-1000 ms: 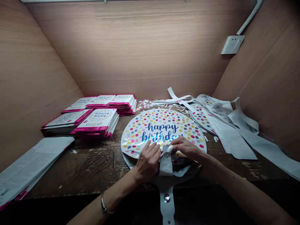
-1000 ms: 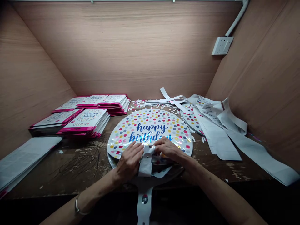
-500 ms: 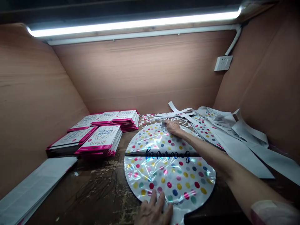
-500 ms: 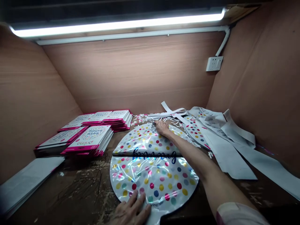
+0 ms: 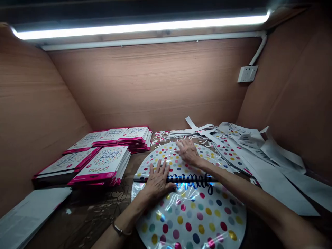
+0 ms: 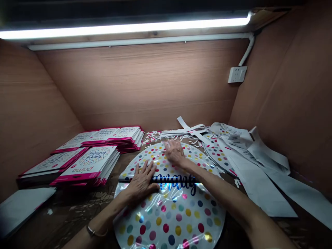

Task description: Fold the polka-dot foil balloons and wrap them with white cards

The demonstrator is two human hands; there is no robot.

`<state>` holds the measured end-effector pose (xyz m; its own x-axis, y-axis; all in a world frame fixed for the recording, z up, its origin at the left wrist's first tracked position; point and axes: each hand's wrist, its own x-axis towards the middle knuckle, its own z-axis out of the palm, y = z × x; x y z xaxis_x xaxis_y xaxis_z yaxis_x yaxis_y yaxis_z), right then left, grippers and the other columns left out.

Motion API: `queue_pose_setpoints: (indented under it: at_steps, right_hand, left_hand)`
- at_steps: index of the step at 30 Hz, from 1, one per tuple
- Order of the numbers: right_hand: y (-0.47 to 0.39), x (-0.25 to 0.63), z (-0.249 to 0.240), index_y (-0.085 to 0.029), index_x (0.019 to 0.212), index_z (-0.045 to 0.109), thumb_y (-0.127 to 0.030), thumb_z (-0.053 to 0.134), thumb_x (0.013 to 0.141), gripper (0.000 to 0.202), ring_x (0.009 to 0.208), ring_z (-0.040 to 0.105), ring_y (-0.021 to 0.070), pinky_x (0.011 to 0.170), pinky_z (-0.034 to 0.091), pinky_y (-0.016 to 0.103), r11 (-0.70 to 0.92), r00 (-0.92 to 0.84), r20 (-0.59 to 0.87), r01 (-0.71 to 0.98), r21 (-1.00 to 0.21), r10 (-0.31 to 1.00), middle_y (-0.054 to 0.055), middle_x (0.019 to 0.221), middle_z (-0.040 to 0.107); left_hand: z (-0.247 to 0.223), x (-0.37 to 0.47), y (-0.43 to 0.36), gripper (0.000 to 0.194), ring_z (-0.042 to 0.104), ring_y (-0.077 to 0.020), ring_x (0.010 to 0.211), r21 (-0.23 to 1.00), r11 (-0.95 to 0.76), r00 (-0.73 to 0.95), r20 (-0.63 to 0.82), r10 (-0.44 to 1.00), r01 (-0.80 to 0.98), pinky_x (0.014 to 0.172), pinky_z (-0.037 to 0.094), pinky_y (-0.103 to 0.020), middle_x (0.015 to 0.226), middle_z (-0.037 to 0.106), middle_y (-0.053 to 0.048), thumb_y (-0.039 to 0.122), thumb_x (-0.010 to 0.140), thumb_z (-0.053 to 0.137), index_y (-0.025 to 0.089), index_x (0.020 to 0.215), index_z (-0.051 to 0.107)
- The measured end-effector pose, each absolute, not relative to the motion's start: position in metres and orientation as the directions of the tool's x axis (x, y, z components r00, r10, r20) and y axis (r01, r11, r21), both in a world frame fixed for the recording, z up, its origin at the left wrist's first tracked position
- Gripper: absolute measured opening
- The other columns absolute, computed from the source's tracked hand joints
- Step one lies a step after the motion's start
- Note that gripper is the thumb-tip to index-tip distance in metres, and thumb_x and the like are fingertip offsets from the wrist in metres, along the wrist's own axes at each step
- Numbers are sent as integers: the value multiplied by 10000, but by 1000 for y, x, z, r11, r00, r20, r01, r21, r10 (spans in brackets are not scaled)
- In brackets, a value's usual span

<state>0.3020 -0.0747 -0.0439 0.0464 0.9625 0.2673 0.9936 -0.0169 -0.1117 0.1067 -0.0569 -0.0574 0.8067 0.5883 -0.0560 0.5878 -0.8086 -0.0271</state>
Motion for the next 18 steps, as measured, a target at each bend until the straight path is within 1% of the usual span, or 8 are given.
queue_pose_setpoints:
  at_steps: [2,4,7,9,12,14,16,18]
  right_hand:
    - [-101,295,-53,-217,1361,325,-443,331,912,503,1286,273,229,1073,110,434,227,-194,255,968,-108,947,85,1405,345]
    - [-129,302,-68,-204,1370,319,-489,336,898,552,1316,228,235,1082,75,457,373,-345,186,916,-148,920,81,1430,306]
    - [-165,340,-87,-204,1377,311,-523,352,881,592,1331,204,258,1075,124,493,300,-290,81,932,-203,954,86,1444,270]
    - [-187,370,-94,-179,1359,350,-497,388,876,580,1312,258,262,1063,204,480,245,-225,127,953,-177,966,111,1413,329]
    - [-214,399,-97,-126,1284,445,-299,408,892,431,1211,420,239,1003,342,424,273,-247,301,961,-48,921,143,1278,497]
    - [-228,404,-98,-111,1253,465,-153,381,869,395,1141,483,237,943,399,413,300,-312,364,950,89,878,140,1218,544]
    - [-236,401,-99,-109,1225,482,-78,367,837,406,1075,521,248,878,430,411,275,-337,371,938,211,865,141,1179,564]
    - [-238,398,-99,-117,1135,542,-55,381,817,362,974,560,243,811,445,387,211,-300,357,940,268,885,141,1081,603]
  left_hand:
    - [-71,101,-51,790,25,-362,1345,-5,-792,787,-112,607,610,1005,13,-646,1472,114,-132,675,810,289,160,1406,237]
    - [-75,95,-51,780,3,-355,1347,17,-779,772,-145,619,627,1001,8,-647,1477,76,-122,664,820,266,165,1416,197]
    - [-72,90,-53,785,14,-354,1348,52,-773,769,-156,619,633,1001,17,-646,1479,74,-120,665,817,287,166,1416,193]
    - [-68,86,-52,691,49,-340,1351,70,-782,783,-129,608,619,1007,61,-637,1476,123,-126,596,859,290,166,1398,249]
    - [-63,77,-52,450,138,-301,1346,56,-833,835,-48,548,550,1025,160,-584,1440,262,-134,321,920,298,150,1329,377]
    - [-59,69,-51,427,245,-277,1316,13,-856,856,-12,516,516,1024,220,-543,1380,372,-142,119,870,310,137,1279,434]
    - [-54,60,-51,456,373,-259,1245,-45,-849,849,-11,528,527,1006,287,-491,1293,471,-158,19,808,318,115,1222,483]
    - [-47,53,-48,408,487,-241,1140,-117,-821,825,-26,565,559,962,354,-422,1173,564,-154,7,802,322,107,1129,545]
